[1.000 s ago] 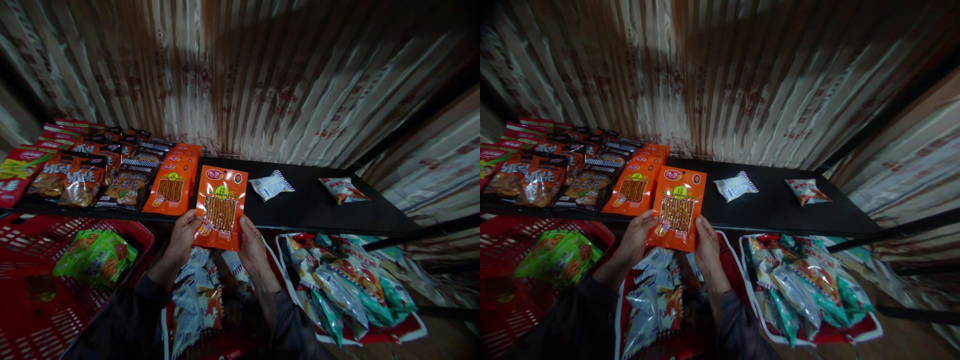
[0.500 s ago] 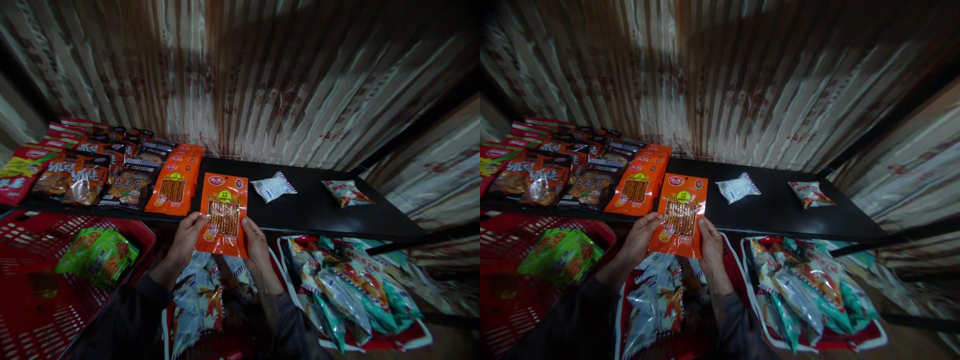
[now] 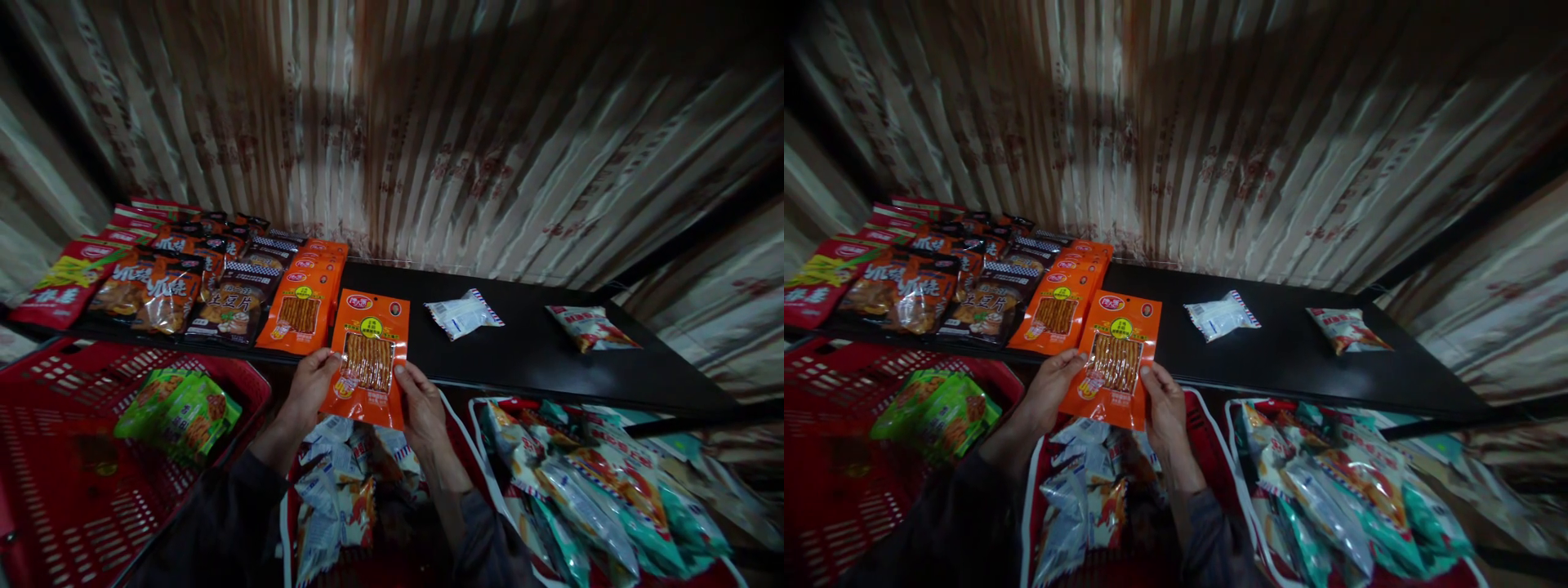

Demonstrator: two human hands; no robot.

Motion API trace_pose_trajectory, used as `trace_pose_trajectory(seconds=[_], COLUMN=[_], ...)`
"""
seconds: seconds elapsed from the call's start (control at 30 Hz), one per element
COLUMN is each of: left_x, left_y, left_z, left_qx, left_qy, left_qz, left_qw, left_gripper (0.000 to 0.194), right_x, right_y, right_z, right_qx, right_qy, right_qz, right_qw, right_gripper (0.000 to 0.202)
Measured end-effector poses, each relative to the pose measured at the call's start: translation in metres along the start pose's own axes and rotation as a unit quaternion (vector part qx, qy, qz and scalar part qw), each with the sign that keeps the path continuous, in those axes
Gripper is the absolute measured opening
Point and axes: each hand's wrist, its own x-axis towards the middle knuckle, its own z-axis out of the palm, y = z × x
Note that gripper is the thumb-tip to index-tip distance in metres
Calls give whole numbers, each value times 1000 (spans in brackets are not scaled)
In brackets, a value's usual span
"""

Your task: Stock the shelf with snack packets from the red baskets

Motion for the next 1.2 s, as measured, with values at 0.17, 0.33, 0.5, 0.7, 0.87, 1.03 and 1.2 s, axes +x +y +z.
trace_pose_trajectory(seconds=[0.17, 0.33, 0.5, 0.7, 0.87, 1.03, 1.2], left_x=[5, 14, 23, 39, 50, 52, 46], left_y=[15, 28, 38, 47, 49, 51, 60], left_z=[-6, -17, -38, -66, -79, -83, -82], left_qx=[43, 91, 111, 87, 108, 215, 354], left_qy=[-5, 3, 19, 87, 138, 178, 197], left_qz=[17, 59, 73, 102, 114, 138, 137], left_qw=[999, 994, 991, 987, 978, 950, 904], left_gripper=[27, 23, 21, 18, 29, 35, 35], right_x=[-3, 3, 14, 25, 38, 51, 59], right_y=[3, 1, 4, 16, 24, 33, 40], right_z=[11, 32, 54, 82, 101, 106, 109], right_qx=[-16, -31, -65, -92, -107, -132, -150], right_qy=[-2, -13, -29, -51, -72, -72, -84], right_qz=[1, 8, 10, 7, -2, -14, -19], right_qw=[1000, 999, 997, 994, 992, 989, 985], right_gripper=[31, 33, 35, 35, 34, 34, 29])
